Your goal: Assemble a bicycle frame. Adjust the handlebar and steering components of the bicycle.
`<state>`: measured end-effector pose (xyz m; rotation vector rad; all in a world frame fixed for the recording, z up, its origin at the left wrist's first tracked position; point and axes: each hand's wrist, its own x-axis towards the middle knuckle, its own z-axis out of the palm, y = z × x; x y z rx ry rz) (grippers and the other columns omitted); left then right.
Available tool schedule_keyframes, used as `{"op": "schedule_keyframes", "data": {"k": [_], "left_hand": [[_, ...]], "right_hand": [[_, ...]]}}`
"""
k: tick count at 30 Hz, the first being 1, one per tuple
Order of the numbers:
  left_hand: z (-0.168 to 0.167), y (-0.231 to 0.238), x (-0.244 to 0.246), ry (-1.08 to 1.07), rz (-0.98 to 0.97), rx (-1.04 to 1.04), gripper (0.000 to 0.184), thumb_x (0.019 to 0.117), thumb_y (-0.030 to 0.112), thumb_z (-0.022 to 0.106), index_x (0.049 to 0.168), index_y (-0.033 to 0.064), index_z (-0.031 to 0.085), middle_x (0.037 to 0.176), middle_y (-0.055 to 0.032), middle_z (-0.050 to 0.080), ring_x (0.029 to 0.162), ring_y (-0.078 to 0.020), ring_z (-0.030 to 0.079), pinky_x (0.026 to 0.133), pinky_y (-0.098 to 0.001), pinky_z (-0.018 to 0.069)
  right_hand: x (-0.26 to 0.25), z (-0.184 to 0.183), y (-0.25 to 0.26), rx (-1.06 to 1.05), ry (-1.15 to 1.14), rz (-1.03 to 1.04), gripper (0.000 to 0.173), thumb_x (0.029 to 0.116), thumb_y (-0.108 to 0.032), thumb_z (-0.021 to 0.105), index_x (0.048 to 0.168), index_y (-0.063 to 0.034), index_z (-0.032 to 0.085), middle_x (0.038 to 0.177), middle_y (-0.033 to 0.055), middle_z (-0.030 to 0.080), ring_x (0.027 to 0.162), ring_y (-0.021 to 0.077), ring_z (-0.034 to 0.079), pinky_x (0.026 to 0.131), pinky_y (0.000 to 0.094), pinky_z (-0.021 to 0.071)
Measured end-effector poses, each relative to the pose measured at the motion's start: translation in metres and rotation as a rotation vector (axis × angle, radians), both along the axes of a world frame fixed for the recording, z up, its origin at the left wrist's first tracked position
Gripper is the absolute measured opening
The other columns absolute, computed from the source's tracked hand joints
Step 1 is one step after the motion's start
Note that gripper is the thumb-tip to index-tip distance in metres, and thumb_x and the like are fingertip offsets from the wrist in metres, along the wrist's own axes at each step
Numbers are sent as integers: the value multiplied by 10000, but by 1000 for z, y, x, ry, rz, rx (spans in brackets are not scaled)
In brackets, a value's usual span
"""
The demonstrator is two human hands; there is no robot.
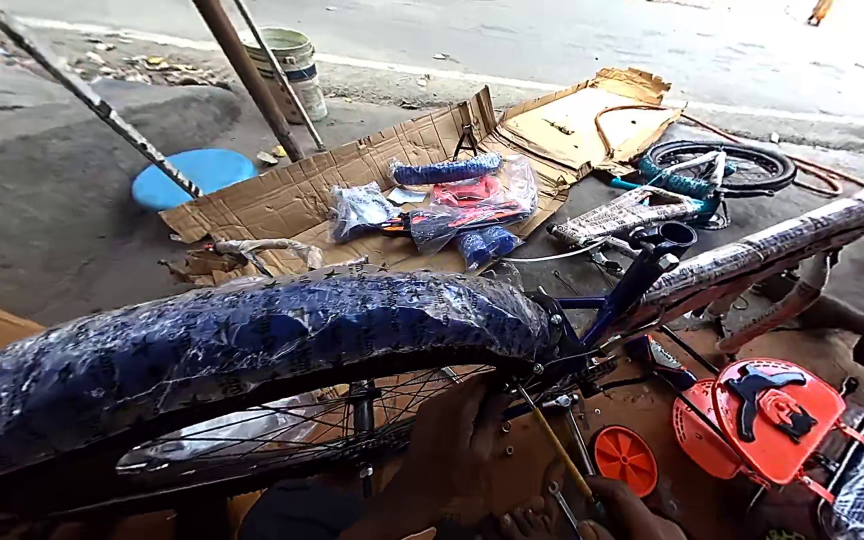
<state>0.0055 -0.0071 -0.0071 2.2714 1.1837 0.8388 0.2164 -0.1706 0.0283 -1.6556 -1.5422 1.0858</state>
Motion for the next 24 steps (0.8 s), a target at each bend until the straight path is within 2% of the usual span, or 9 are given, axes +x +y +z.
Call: {"op": "schedule_keyframes", "data": {"k": [2,6,9,12,16,24], "left_hand": [[-1,2,-1,1,-9,-6,362,1058,393,484,1056,124,726,864,5,711,760,-107,683,680,-334,588],[-4,6,-2,11,-7,13,356,1054,374,487,1068,100,715,828,-1,707,728,-110,684,653,-334,589],[-4,9,-1,23,1,19,366,1052,375,484,1085,92,714,824,6,710,731,-94,683,658,-315,588],[-4,9,-1,16,7,44,388,1058,397,487,1082,81,712,796,6,692,699,-75,663,635,-287,577],[-6,9,0,9,20,72,374,1056,382,490,1056,80,711,746,20,670,648,-62,639,588,-271,557],[-8,10,0,-26,-7,99,401,1065,375,491,1202,48,677,828,5,720,699,-68,683,631,-282,596]], "right_hand": [[-1,-14,3,75,-72,-8,357,1034,-268,611,1255,12,626,845,145,696,663,250,666,607,466,570],[-5,-42,8,224,-128,-26,351,1028,-295,622,1220,-3,649,845,128,717,654,228,684,589,438,583],[-2,-69,15,397,-186,-47,384,1039,-350,587,1197,-8,662,818,109,718,640,183,677,585,372,581],[3,-95,25,584,-266,-63,388,1057,-400,525,1175,-54,656,803,67,708,648,141,665,594,311,569],[16,-114,42,776,-367,-68,354,1065,-400,477,1175,-100,628,781,33,670,650,138,642,601,300,546],[14,-150,68,862,-421,-85,338,1064,-400,433,1100,-120,620,770,20,659,672,150,652,641,334,565]]}}
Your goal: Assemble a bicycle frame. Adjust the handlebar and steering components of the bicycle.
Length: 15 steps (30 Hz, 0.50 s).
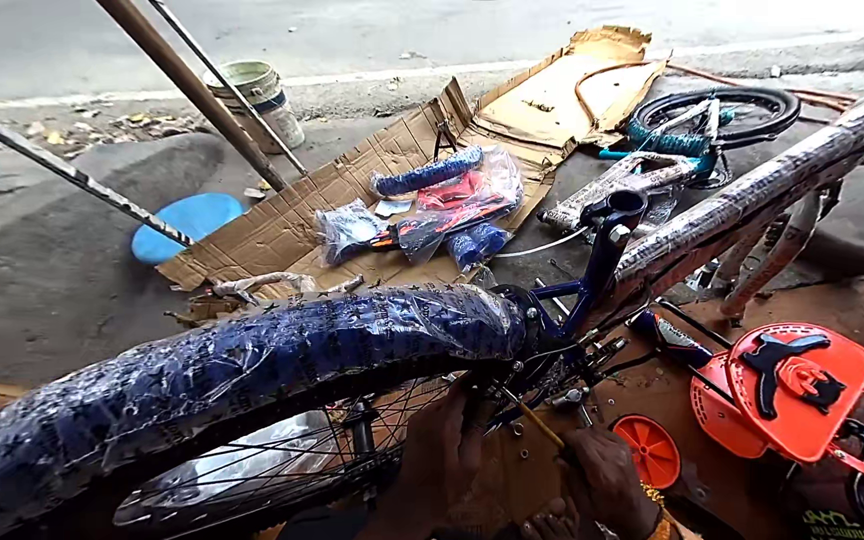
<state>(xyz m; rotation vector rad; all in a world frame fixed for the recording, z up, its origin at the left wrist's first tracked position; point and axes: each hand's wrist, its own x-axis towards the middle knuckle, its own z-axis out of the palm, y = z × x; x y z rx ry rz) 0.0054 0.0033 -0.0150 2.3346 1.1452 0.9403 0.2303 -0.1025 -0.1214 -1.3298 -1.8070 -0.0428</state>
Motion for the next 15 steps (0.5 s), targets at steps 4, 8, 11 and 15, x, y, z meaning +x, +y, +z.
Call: {"op": "schedule_keyframes", "data": {"k": [4,8,11,15], "left_hand": [[3,4,0,4,9,-44,419,1063,431,473,1194,92,682,819,27,715,685,-75,681,617,-308,595],[11,4,2,-54,48,-115,407,1039,451,522,1148,106,708,848,34,720,740,-59,683,672,-307,598],[10,3,2,-95,65,-94,338,1027,372,570,1171,100,708,943,40,737,823,-32,695,747,-258,608],[9,1,1,-96,64,-104,322,1009,325,603,1197,81,697,960,40,745,836,-28,704,762,-240,612]], "right_hand": [[-2,22,-11,-56,39,4,343,1056,-389,483,1144,-102,648,823,25,696,706,137,674,647,320,580],[-5,91,-48,-509,352,76,490,1018,-257,628,1453,-51,538,985,124,722,748,211,688,681,449,606],[-6,120,-61,-555,483,175,481,1021,-196,612,1470,-42,533,1055,172,713,818,215,686,758,417,600],[-8,136,-64,-524,547,309,353,1001,-163,636,1321,-14,660,1112,215,691,960,249,695,846,401,597]]}}
